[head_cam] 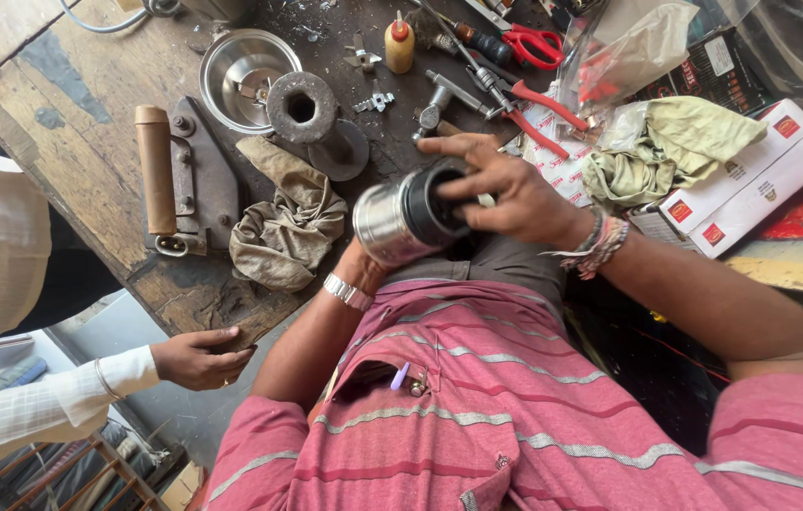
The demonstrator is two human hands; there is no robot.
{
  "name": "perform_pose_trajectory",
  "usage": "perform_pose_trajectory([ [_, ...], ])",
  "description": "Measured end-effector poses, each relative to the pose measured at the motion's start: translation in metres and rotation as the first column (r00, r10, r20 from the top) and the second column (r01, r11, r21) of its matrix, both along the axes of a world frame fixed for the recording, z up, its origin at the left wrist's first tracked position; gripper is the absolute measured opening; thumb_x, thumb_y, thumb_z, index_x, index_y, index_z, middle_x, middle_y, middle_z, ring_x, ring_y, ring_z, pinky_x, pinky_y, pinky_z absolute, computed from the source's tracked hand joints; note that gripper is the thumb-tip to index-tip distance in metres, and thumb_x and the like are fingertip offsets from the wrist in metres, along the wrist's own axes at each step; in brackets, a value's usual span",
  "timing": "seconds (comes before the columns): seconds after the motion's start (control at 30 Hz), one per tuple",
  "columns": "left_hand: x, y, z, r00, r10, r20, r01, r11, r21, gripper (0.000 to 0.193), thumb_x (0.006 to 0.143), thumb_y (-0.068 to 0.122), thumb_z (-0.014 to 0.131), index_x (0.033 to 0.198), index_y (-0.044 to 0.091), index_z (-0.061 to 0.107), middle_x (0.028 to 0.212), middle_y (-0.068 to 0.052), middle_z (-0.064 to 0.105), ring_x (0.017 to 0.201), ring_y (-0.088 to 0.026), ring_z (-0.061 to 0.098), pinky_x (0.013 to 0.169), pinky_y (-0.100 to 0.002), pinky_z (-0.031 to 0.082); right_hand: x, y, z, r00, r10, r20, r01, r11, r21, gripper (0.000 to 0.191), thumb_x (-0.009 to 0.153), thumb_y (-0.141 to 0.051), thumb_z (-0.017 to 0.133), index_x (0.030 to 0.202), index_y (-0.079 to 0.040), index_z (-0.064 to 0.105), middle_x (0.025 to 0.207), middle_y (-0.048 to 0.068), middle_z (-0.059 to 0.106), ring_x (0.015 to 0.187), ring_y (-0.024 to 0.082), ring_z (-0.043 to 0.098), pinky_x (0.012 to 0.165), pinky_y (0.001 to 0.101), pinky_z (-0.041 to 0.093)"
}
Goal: The person disassembles a small metal appliance container, removes internal components, and uses pliers and a hammer to adjust parts inside. They then reassemble the container and place it on the workbench.
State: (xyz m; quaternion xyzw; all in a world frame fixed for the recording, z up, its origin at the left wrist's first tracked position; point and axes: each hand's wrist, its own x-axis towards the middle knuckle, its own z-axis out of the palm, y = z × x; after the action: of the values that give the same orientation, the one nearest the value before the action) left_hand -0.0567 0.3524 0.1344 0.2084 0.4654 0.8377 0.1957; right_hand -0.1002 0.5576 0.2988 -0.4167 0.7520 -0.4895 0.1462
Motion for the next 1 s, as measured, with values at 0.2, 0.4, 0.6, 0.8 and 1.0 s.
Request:
perform_pose_trajectory([
  [0.2, 0.02, 0.029, 0.04, 0.636, -0.496, 0.591, -0.086, 0.716, 0.693, 0.049, 0.107, 0.017, 0.051, 0.153, 0.005, 0.04, 0.15, -0.017, 0.05, 0.128, -0.022, 0.063, 0.106, -0.031, 0.052, -0.01, 0.005, 0.037, 0.9, 0.359, -0.247, -0.35, 0.933, 0.082, 0.03, 0.078, -0.002, 0.074, 0.105, -0.013, 0.078, 0.157, 0.01, 0.05, 0.154, 0.041, 0.031, 0.121, 0.0494, 0.033],
  [0.4, -0.006, -0.001, 0.055, 0.885, -0.225, 0.409, -0.01, 0.867, 0.498, 0.045, 0.107, 0.019, 0.054, 0.149, 0.004, 0.048, 0.145, -0.013, 0.059, 0.126, -0.021, 0.064, 0.109, -0.033, 0.054, -0.011, 0.004, 0.03, 0.998, 0.012, 0.06, -0.011, 1.0, -0.011, 0.037, 0.092, 0.0, 0.071, 0.128, -0.009, 0.067, 0.16, 0.014, 0.051, 0.149, 0.031, 0.047, 0.122, 0.0423, 0.043],
  [0.6, -0.017, -0.015, 0.04, 0.944, -0.062, 0.323, -0.073, 0.918, 0.391, 0.044, 0.103, 0.017, 0.065, 0.14, -0.005, 0.055, 0.135, -0.019, 0.066, 0.119, -0.028, 0.069, 0.103, -0.04, 0.059, 0.004, 0.004, 0.005, 0.962, -0.058, 0.265, 0.119, 0.968, -0.221, 0.093, 0.081, -0.004, 0.087, 0.155, -0.008, 0.031, 0.157, 0.018, 0.047, 0.145, 0.024, 0.05, 0.122, 0.0392, 0.046],
  [0.8, -0.008, -0.01, 0.032, 0.868, -0.108, 0.484, -0.154, 0.869, 0.47, 0.045, 0.1, 0.01, 0.069, 0.139, -0.007, 0.056, 0.133, -0.022, 0.066, 0.116, -0.032, 0.07, 0.099, -0.045, 0.061, 0.009, 0.01, -0.004, 0.929, -0.083, 0.359, 0.208, 0.924, -0.322, 0.094, 0.083, -0.002, 0.089, 0.155, -0.01, 0.029, 0.156, 0.017, 0.052, 0.141, 0.022, 0.056, 0.121, 0.0373, 0.049],
  [1.0, -0.004, -0.014, 0.015, 0.888, -0.096, 0.449, -0.115, 0.9, 0.42, 0.046, 0.098, 0.009, 0.071, 0.14, -0.005, 0.056, 0.133, -0.019, 0.066, 0.117, -0.027, 0.069, 0.099, -0.042, 0.06, 0.009, 0.011, -0.017, 0.899, -0.074, 0.431, 0.223, 0.925, -0.307, 0.069, 0.09, -0.004, 0.082, 0.148, -0.003, 0.044, 0.162, 0.018, 0.045, 0.146, 0.021, 0.049, 0.125, 0.0372, 0.043],
])
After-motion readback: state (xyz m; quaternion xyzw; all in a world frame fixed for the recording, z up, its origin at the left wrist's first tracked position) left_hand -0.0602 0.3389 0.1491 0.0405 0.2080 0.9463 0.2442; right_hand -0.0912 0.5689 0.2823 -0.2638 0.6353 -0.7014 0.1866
